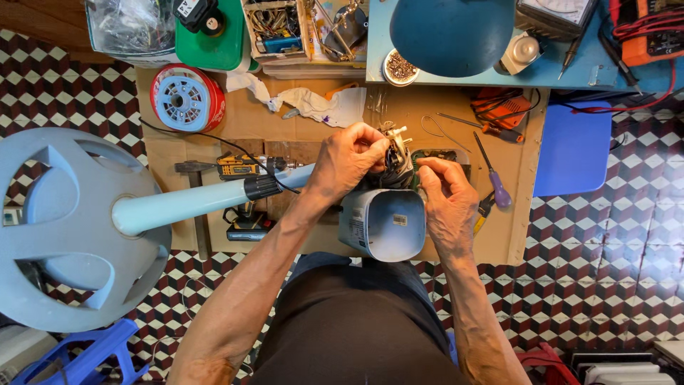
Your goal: The person disassembles and reassembles a fan motor housing, handling wires and internal components. They use a screwdriver and a cordless drill to remove and tighten screws, then reconnect wires and secure the housing.
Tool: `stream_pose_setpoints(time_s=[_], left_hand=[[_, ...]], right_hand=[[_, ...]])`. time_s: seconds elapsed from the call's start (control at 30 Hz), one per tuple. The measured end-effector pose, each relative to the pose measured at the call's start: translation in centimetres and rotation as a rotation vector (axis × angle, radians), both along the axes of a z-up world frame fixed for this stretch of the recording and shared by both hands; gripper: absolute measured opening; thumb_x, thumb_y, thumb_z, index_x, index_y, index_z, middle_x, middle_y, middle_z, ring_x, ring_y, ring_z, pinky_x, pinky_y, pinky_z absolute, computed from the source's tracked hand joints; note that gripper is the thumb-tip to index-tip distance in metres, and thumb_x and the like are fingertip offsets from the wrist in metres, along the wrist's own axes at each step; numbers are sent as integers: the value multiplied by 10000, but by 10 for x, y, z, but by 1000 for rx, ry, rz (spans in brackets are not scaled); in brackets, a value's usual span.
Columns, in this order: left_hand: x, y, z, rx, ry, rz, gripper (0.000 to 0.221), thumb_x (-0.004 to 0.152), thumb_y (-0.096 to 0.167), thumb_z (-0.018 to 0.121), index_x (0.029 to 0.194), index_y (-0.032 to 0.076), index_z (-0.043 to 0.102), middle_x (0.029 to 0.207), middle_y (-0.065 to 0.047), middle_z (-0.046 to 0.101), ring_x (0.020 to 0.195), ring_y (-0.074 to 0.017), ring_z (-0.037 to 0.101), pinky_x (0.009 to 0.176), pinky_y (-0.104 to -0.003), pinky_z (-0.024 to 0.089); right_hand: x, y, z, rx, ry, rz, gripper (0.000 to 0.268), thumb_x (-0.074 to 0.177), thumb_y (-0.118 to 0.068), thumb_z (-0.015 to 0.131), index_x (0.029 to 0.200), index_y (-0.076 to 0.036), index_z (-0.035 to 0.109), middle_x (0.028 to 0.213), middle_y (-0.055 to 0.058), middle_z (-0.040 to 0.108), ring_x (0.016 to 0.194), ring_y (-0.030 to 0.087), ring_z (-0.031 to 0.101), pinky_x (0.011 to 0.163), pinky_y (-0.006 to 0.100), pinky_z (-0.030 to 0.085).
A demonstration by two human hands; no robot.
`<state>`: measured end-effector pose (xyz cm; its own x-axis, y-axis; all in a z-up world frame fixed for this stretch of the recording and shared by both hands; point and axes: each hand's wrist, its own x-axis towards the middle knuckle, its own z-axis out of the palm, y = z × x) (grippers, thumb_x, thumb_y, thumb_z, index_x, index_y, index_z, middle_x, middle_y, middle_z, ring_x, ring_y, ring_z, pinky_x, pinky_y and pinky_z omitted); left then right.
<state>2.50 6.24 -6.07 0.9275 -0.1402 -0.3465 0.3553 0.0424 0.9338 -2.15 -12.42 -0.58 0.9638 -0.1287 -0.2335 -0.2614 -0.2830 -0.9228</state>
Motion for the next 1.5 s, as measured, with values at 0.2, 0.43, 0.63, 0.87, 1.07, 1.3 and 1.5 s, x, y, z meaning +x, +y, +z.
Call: stream_pose_setpoints(time_s=[0.2, 0.43, 0.63, 0.87, 1.07, 1.3, 1.5], left_hand=[[-12, 12, 9, -34, 62, 74, 289, 986, 251, 657, 1046, -31, 675, 851, -66, 722, 735, -108, 724, 654, -254, 637], [-76, -18, 44, -598, 412, 8, 323, 1018, 303, 661, 1121, -1, 697, 894, -19, 667, 775, -63, 632, 636, -218, 566], [-83, -31, 49, -946, 694, -63, 249, 999, 245, 683, 1132, 36, 704, 943, 2, 676, 828, -65, 641, 716, -222, 581], [-78, -38, 50, -413, 362, -218, 328, 980, 247, 641, 1076, -45, 757, 930, -61, 721, 825, -129, 712, 763, -274, 621], [-92, -49, 58, -965, 674, -144, 373, 1046, 249, 608, 1267, -42, 681, 1077, -93, 722, 913, -137, 690, 854, -284, 608], [-88, 0, 55, -481, 224, 17, 349, 1006, 285, 609, 1245, 50, 707, 1039, -59, 731, 837, -93, 675, 773, -247, 585], [-41, 26, 25, -103, 56, 146, 258, 986, 260, 695, 1071, 21, 742, 874, -13, 712, 742, -67, 641, 688, -238, 577]], right_hand=[[-20, 8, 13, 6, 12, -48, 208, 1039, -157, 620, 1168, -21, 711, 1067, 35, 700, 948, 99, 661, 827, 226, 535], [-54, 16, 23, 203, -163, -2, 188, 1051, -98, 652, 1222, -25, 680, 1134, 62, 696, 1047, 115, 669, 951, 264, 567], [-69, 7, 26, 94, -222, -91, 136, 1020, -44, 682, 1155, -21, 684, 1069, 51, 701, 926, 113, 686, 848, 254, 600], [-81, -1, 29, -181, -251, -99, 86, 1051, -64, 659, 1104, -1, 685, 996, 46, 702, 889, 92, 676, 816, 233, 570], [-88, 2, 27, -174, -215, -277, 154, 1107, -147, 620, 1120, 5, 644, 927, 32, 696, 810, 61, 620, 737, 214, 530], [-84, -12, 4, 62, -149, -440, 157, 1076, -131, 620, 1100, 24, 612, 932, 91, 695, 781, 112, 667, 707, 243, 568], [-74, -54, -44, 239, 22, -518, 158, 1026, -98, 647, 1117, 29, 620, 948, 126, 707, 779, 144, 678, 705, 264, 566]])
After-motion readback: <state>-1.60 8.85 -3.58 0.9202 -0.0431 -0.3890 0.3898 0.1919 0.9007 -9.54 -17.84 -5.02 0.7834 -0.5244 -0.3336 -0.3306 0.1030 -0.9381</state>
